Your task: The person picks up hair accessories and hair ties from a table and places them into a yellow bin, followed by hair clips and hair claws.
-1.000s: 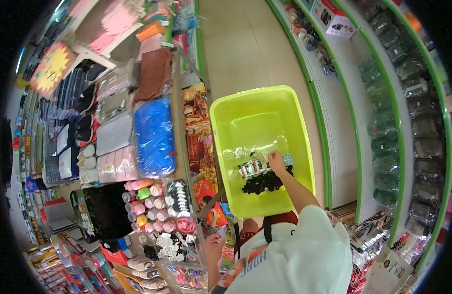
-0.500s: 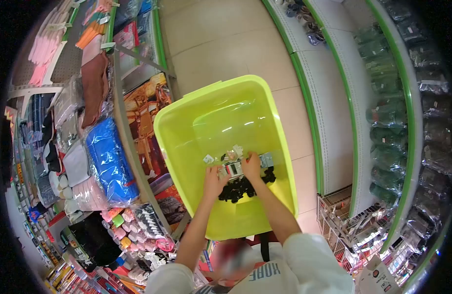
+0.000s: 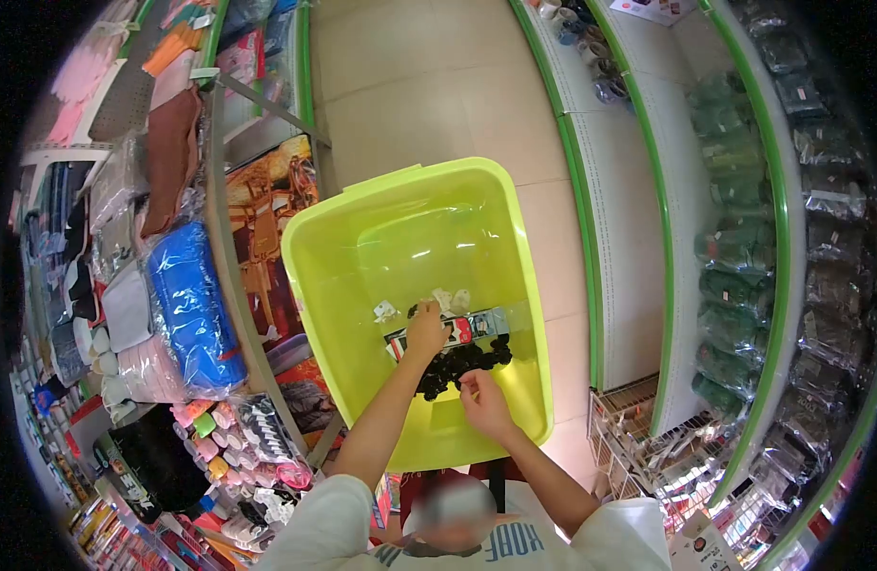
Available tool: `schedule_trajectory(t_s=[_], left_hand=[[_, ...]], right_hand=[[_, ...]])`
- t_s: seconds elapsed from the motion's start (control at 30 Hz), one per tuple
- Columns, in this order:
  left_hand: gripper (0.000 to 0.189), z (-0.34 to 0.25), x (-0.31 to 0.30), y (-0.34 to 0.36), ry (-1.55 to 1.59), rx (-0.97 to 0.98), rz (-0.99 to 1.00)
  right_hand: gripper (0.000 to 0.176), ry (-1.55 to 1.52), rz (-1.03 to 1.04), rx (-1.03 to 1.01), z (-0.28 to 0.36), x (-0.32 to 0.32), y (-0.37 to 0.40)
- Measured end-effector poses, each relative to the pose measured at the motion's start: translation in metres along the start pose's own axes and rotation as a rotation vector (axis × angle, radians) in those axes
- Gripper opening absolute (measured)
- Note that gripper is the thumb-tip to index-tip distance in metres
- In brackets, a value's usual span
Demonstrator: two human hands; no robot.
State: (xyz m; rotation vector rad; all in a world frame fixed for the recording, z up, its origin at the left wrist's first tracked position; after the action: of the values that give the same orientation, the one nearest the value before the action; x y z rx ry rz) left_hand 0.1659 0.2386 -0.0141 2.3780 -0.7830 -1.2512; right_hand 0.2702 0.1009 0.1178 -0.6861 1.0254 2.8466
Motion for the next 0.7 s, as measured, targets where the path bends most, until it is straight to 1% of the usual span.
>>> schedule_trajectory(t_s=[0.03, 0.13, 0.2, 0.23, 0.27, 0.3, 0.33, 0.4, 0.43, 0.47, 0.53, 0.63, 0.7], left_hand=[[0.048, 0.002, -0.009, 0.012, -0.005, -0.014, -0.013], [0.040, 0.004, -0.042, 0.060, -0.002, 0.060, -0.077], [0.032, 0.004, -0.065, 0.099, 0.038, 0.149, -0.157], [0.028, 0.002, -0.078, 0.117, 0.108, 0.194, -0.183], [0.026, 0.004, -0.087, 0.135, 0.236, 0.174, -0.142], [0.025, 0.002, -0.102, 0.158, 0.367, 0.149, -0.113], [0.024, 0.002, -0.116, 0.183, 0.500, 0.123, -0.098], [0.023, 0.002, -0.142, 0.227, 0.554, 0.161, -0.121], [0.024, 0.012, -0.146, 0.248, 0.578, 0.120, -0.146], [0.024, 0.017, -0.156, 0.271, 0.584, 0.112, -0.208], [0.024, 0.034, -0.168, 0.310, 0.568, 0.137, -0.343], [0.024, 0.065, -0.181, 0.377, 0.573, 0.037, -0.495], [0.022, 0.094, -0.170, 0.424, 0.606, -0.001, -0.609]], right_hand=[[0.014, 0.014, 0.004, -0.008, 0.000, 0.001, 0.000], [0.015, 0.067, 0.040, -0.003, -0.002, 0.005, 0.001], [0.015, 0.062, 0.057, -0.046, 0.005, 0.008, 0.003], [0.015, 0.057, 0.066, -0.059, 0.010, 0.009, 0.004], [0.015, 0.056, 0.079, -0.079, 0.017, 0.010, 0.005], [0.014, 0.060, 0.061, -0.141, 0.027, 0.010, 0.006], [0.013, 0.030, 0.088, -0.162, 0.016, 0.020, 0.001], [0.010, 0.080, 0.071, -0.233, 0.026, 0.025, 0.001], [0.008, 0.041, 0.100, -0.256, 0.020, 0.033, -0.005], [0.007, 0.080, 0.063, -0.321, 0.016, 0.039, -0.013], [0.009, 0.009, 0.087, -0.344, 0.046, 0.046, -0.009], [0.009, 0.134, 0.140, -0.417, 0.091, 0.069, 0.012], [0.010, 0.186, 0.180, -0.502, 0.120, 0.090, 0.036]])
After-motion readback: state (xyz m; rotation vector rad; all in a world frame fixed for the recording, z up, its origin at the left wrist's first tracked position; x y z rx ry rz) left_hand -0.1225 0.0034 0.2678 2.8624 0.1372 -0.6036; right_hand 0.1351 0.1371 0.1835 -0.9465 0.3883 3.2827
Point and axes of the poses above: each hand's wrist, its own y-axis away from the middle knuckle, its own x-axis out of the palm, z = x × y, the point moved 6 cm from there along -y, towards the middle knuckle, and after that the axes turned 11 degrees about y, right-handed, at the moved point
